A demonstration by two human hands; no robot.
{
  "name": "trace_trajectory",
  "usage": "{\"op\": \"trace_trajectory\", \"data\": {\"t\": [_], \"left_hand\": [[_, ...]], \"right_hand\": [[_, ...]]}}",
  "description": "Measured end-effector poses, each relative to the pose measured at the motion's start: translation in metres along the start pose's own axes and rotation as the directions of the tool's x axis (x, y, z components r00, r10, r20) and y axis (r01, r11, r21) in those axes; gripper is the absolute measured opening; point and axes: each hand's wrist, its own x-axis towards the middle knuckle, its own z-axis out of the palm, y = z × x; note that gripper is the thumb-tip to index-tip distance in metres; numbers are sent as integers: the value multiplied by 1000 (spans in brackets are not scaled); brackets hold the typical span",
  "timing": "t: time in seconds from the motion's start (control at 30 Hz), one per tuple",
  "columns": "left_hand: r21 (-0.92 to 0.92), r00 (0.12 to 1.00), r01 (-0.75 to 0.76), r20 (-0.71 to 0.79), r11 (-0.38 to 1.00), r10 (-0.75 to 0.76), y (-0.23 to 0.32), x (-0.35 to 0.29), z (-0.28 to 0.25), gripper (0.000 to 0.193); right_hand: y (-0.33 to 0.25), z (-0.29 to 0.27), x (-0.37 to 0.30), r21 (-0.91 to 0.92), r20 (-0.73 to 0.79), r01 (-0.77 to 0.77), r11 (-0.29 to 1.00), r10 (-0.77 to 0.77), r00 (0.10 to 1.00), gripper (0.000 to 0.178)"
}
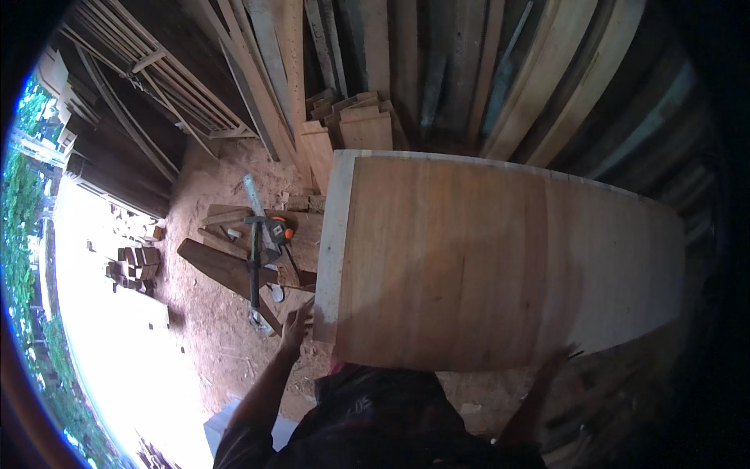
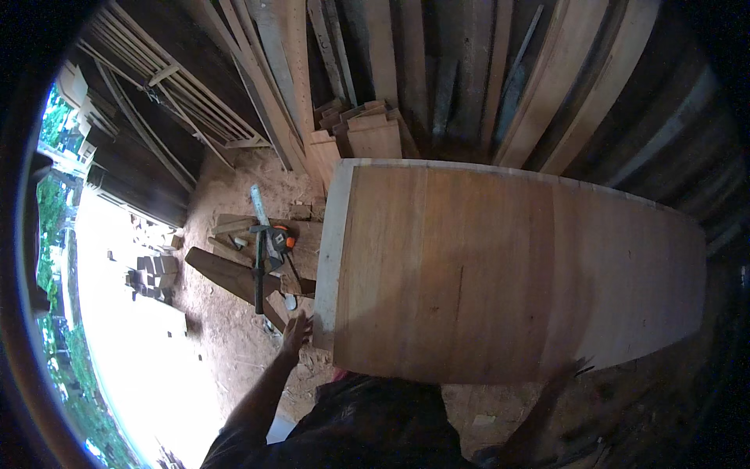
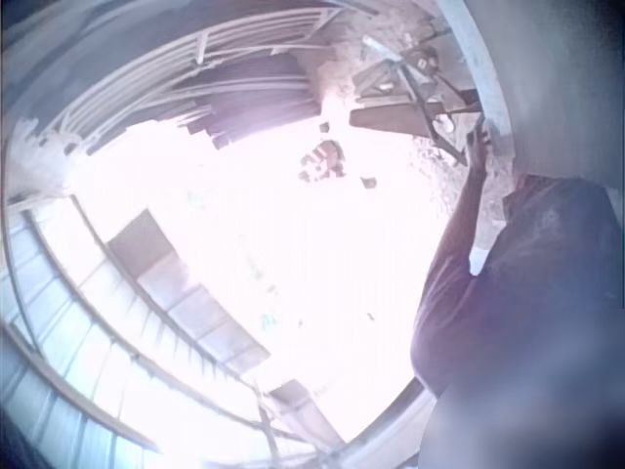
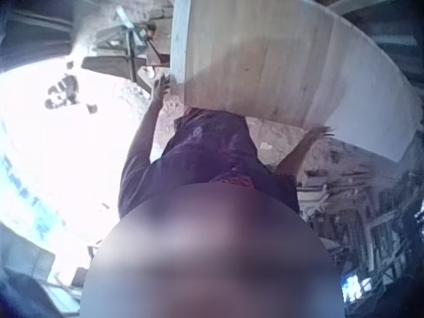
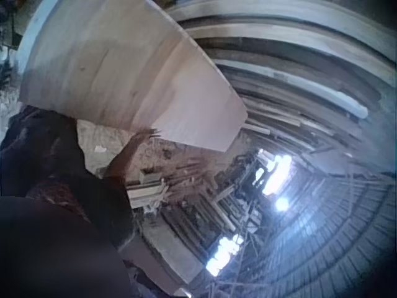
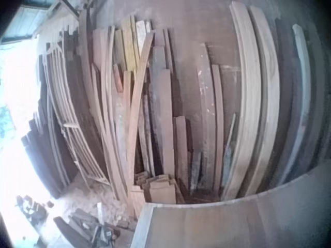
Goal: The person uses a circular saw to cut a wooden frame resting on a large plywood sheet, then removes the frame and measures the sheet with a tape measure while marking it with a pencil.
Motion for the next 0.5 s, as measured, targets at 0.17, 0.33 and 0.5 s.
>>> {"op": "trace_trajectory", "data": {"t": [0.17,0.33,0.5], "left_hand": [[164,986,-95,153,982,70,32,20,43,87],[26,936,-160,323,987,143,31,15,39,91],[-185,792,131,610,974,9,27,41,1,79]], "right_hand": [[-30,9,10,-517,-422,-4,856,-250,871,53],[-90,35,-14,-653,-478,27,757,-440,760,59],[-100,61,-60,-885,-167,179,430,-650,741,66]]}}
